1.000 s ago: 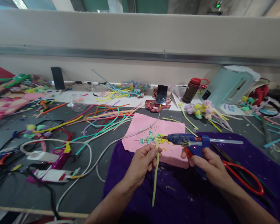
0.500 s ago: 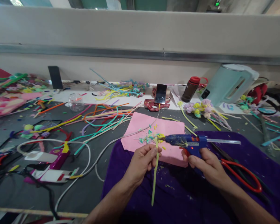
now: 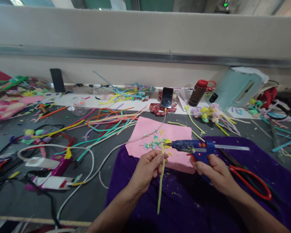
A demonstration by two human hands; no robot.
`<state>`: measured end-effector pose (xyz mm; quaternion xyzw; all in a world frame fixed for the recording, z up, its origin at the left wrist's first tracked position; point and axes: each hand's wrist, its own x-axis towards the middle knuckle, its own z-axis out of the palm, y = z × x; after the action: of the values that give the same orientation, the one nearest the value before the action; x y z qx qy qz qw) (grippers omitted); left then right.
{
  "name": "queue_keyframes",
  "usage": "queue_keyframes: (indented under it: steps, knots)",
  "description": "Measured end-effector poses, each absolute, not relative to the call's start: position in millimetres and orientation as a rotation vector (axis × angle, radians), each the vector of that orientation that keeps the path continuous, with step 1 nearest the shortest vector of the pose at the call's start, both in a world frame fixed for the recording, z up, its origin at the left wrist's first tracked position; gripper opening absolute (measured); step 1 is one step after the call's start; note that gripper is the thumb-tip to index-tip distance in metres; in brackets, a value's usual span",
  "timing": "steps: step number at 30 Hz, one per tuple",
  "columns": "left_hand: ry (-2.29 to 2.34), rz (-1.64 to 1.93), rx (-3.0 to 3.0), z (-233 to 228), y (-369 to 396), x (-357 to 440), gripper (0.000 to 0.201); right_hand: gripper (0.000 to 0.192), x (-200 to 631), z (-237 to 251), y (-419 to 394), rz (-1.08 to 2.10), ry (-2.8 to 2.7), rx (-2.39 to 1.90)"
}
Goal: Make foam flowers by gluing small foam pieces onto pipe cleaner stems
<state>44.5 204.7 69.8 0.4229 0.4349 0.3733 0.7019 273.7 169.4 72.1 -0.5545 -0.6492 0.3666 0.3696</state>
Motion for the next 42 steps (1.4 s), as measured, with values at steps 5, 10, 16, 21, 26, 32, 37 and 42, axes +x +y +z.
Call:
queue_keyframes:
  steps: [5, 10, 16, 21, 26, 32, 37, 42]
  knots:
    - [0.979, 0.846, 0.927, 71, 205, 45, 0.031, 0.022, 273, 75, 170, 0.952, -1.694, -1.422]
    - [0.974, 0.874, 0.922, 71, 205, 45, 0.029, 0.022, 272, 78, 171, 0.971, -1.709, -1.395]
    - [0.971, 0.878, 0.933, 69, 204, 44, 0.03, 0.02, 276, 74, 169, 1.021, -1.643, -1.349]
    - [0.968, 0.835, 0.935, 70, 205, 44, 0.03, 0.022, 275, 73, 170, 0.969, -1.649, -1.381]
    - [0.973, 0.838, 0.931, 71, 205, 45, 0.029, 0.023, 274, 73, 172, 0.918, -1.685, -1.416]
    - [0.978, 0.888, 0.932, 69, 205, 43, 0.03, 0.024, 275, 75, 171, 0.96, -1.694, -1.382]
    - [1.019, 0.964, 0.874, 71, 207, 42, 0.029, 0.022, 275, 80, 177, 1.067, -1.478, -1.32]
    - [1.061, 1.039, 0.888, 76, 210, 39, 0.022, 0.024, 286, 76, 200, 1.005, -1.223, -1.467]
